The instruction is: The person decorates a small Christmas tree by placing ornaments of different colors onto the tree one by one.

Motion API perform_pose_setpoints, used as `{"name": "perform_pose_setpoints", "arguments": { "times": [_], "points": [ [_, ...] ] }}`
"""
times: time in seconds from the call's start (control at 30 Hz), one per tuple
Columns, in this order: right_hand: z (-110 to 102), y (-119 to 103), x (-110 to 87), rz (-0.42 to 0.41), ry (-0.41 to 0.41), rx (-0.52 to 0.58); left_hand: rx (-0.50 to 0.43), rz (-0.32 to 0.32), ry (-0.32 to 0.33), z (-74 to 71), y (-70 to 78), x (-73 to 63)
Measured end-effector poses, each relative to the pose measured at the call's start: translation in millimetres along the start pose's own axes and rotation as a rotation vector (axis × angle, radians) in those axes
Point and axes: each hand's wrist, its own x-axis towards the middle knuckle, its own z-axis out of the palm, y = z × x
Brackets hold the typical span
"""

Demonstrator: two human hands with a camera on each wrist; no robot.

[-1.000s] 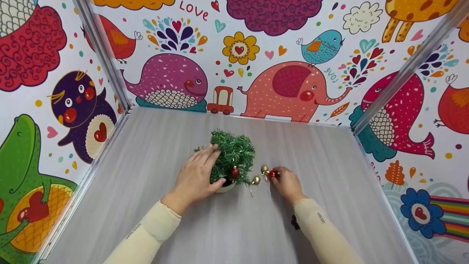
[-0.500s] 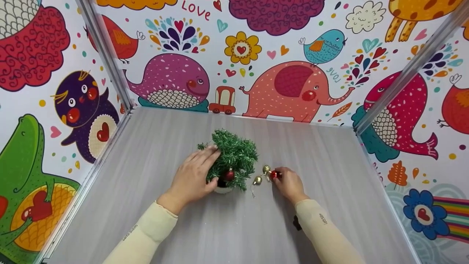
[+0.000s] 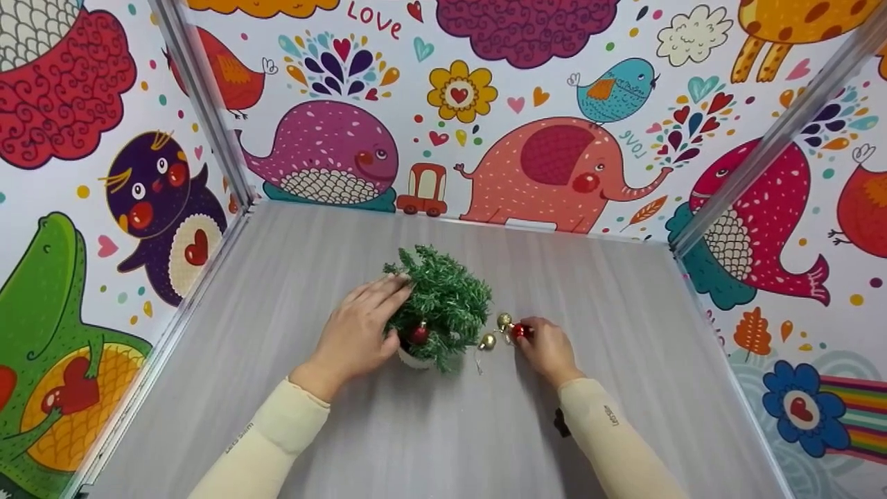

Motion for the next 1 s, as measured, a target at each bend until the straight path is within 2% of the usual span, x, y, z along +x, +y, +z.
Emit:
{"name": "perform_pose_setpoints", "arguments": {
  "times": [0.5, 0.83, 1.0],
  "points": [
    [0, 0, -0.7, -0.002, -0.001, -0.017, 0.033, 0.002, -0.026, -4.1, -7.1, 2.7],
    [0, 0, 0.7, -0.005, -0.005, -0.022, 0.046, 0.036, -0.006, -3.4, -13.9, 2.5],
    [1, 1, 0.4, -0.001, -0.004, -0.020, 0.053, 0.039, -0.018, -5.1, -14.9, 3.5]
  ]
}}
